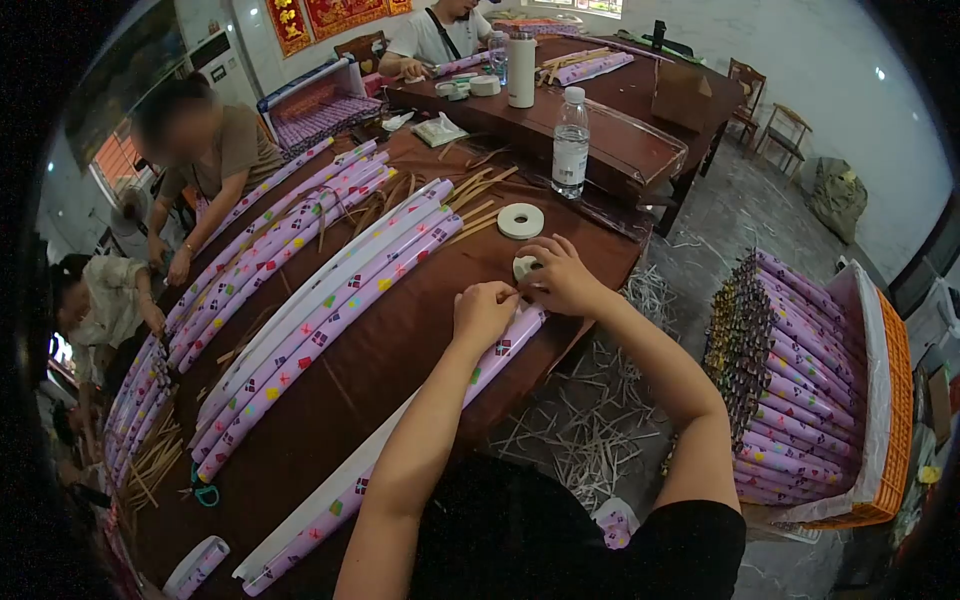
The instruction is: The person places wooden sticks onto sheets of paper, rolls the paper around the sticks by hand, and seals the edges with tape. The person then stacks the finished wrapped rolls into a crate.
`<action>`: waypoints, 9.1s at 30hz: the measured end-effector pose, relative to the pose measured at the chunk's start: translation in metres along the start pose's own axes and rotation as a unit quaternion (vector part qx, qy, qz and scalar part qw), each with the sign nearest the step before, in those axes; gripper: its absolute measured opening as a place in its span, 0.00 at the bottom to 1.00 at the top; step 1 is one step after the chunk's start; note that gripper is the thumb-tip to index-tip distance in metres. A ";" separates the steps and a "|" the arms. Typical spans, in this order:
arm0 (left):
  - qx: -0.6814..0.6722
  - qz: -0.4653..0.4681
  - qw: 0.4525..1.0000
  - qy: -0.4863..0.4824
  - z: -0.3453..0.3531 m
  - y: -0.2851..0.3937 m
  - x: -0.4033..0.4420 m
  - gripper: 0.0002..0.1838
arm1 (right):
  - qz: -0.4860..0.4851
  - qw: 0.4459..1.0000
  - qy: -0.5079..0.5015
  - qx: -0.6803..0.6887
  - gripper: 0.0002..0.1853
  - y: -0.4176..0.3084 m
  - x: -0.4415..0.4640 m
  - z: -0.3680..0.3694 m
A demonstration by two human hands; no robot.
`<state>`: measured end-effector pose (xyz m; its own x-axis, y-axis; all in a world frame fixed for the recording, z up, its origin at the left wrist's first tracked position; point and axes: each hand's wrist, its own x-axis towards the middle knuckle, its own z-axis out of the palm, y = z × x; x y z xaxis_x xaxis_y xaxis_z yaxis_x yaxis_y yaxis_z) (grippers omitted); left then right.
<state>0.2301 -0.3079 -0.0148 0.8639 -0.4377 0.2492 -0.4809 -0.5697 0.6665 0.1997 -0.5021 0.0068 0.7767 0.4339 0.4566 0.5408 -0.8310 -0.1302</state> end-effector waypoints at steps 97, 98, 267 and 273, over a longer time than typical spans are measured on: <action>0.323 -0.072 0.919 0.214 -0.206 -0.075 -0.401 0.27 | 0.040 0.980 -0.149 0.122 0.24 -0.134 0.009 -0.039; 0.304 -0.071 0.927 0.207 -0.205 -0.080 -0.404 0.26 | 0.026 0.984 -0.139 0.107 0.25 -0.126 0.006 -0.034; -0.010 -0.277 0.750 0.601 -0.255 -0.139 -0.488 0.26 | -0.169 0.763 -0.282 0.557 0.08 -0.555 0.148 0.191; -0.099 -0.312 0.748 0.577 -0.267 -0.126 -0.483 0.26 | -0.166 0.765 -0.297 0.547 0.08 -0.553 0.149 0.188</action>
<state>-0.0866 0.1612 -0.0321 0.5201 0.8277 0.2108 0.0018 -0.2479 0.9688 0.0771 0.0877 -0.0185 0.3724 0.9094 0.1851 0.4341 0.0057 -0.9008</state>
